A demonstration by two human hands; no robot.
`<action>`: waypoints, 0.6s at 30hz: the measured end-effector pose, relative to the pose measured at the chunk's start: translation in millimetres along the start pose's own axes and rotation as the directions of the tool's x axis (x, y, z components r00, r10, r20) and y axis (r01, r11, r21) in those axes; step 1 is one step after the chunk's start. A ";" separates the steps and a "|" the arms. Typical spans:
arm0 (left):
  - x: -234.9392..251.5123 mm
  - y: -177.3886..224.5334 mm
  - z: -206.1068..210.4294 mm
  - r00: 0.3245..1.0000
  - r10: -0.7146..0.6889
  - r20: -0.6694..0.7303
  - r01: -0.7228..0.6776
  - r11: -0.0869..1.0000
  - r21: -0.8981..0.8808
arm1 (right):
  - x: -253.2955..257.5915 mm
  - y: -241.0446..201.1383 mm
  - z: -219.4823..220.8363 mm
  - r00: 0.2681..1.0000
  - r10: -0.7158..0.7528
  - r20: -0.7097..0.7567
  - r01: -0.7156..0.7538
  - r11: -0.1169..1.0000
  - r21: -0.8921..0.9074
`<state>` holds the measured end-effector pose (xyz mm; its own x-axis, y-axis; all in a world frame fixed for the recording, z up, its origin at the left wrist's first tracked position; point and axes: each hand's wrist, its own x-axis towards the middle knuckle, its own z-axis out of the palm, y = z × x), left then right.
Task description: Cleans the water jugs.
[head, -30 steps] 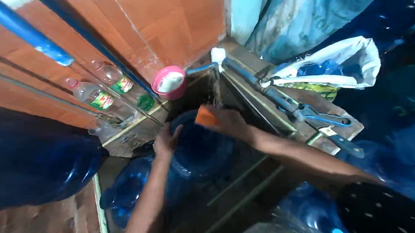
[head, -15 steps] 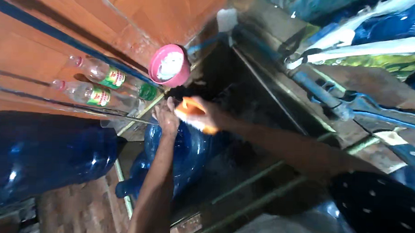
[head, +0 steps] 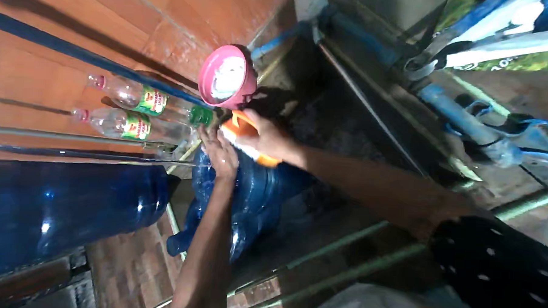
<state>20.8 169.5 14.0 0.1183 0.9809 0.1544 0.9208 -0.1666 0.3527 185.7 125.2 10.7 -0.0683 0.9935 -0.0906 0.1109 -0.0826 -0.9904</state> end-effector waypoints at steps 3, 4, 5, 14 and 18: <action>14.7 11.4 2.1 0.969 -0.234 -0.078 0.238 0.969 0.059 | -54.7 -4.6 11.5 0.999 0.007 0.048 -0.005 0.999 -0.043; 6.9 15.2 3.0 0.984 -0.162 -0.075 0.169 0.982 0.090 | -46.3 -7.4 6.0 0.998 -0.015 0.054 0.018 0.998 -0.054; -6.7 19.0 2.3 0.998 -0.048 -0.037 0.050 0.996 0.075 | -26.5 -9.9 -2.9 0.998 -0.041 0.041 0.044 0.997 -0.056; -18.9 15.0 -7.0 0.969 -0.244 0.049 0.237 0.964 0.124 | -64.7 -1.5 8.5 0.995 0.096 0.028 -0.093 0.991 -0.093; -63.7 34.6 -8.3 0.978 0.018 0.206 -0.013 1.000 -0.024 | 4.7 -38.7 -17.5 0.999 0.028 0.023 -0.016 0.906 -0.423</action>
<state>42.0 100.4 24.0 0.2089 0.9774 -0.0327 0.9098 -0.1820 0.3729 198.4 134.5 50.5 -0.0884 0.9887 -0.1208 0.5214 -0.0575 -0.8514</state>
